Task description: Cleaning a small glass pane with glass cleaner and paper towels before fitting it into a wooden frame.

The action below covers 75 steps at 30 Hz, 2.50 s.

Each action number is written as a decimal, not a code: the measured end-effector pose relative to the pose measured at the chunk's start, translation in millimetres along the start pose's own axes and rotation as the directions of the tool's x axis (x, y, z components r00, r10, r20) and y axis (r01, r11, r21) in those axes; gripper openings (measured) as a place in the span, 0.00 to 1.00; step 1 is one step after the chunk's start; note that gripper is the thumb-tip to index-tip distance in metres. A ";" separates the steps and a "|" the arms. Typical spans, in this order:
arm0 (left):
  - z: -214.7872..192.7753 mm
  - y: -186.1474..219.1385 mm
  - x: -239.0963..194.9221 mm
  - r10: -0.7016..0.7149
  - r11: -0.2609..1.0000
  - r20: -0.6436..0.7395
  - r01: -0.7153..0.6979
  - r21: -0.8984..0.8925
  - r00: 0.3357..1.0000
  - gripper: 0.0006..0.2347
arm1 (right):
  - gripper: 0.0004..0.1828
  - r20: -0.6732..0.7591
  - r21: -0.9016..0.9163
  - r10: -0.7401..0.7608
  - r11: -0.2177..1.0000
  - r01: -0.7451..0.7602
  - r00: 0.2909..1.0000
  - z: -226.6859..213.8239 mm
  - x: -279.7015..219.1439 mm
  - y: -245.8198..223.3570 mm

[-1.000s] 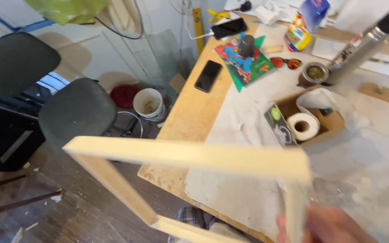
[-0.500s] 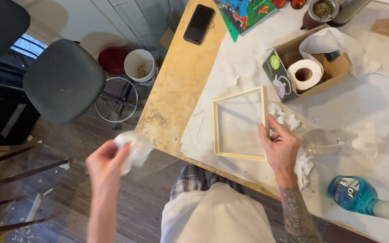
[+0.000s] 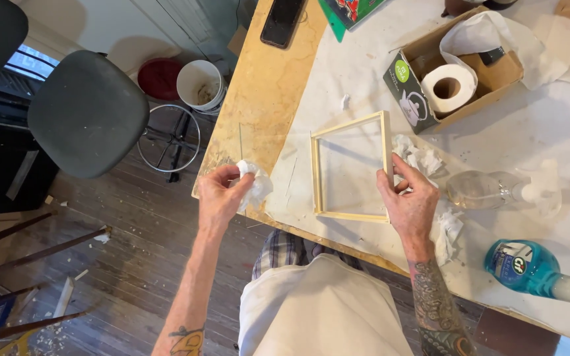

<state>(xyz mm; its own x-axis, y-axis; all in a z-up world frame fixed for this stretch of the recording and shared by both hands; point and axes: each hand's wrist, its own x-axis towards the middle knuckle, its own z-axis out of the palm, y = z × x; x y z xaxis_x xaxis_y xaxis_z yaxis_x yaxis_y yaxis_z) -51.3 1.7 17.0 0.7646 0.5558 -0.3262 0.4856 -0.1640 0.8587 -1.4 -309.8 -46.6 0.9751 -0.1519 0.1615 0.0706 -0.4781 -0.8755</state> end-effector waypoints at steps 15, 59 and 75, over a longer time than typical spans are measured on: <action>22.1 -11.2 7.5 -0.009 0.979 0.063 -0.004 0.203 0.998 0.08 | 0.22 0.005 0.035 0.023 0.999 -0.023 1.000 4.0 -6.0 -3.7; 70.2 3.6 -5.8 0.255 0.869 0.149 -0.294 0.399 0.955 0.10 | 0.21 0.082 0.117 -0.078 0.991 0.068 0.994 12.1 -18.4 -38.4; 63.6 22.7 -11.2 0.286 0.850 0.227 -0.356 0.389 0.931 0.05 | 0.23 0.074 0.066 0.032 0.997 -0.037 0.997 12.2 -21.3 -38.5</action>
<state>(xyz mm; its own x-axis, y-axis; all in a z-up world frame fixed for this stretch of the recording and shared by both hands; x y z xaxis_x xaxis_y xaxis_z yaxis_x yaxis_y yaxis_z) -21.9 -60.1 15.0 0.9471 0.2850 -0.1476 0.3048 -0.6541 0.6923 -22.3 -277.6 -21.9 0.9897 -0.1031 0.0994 0.0482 -0.4138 -0.9091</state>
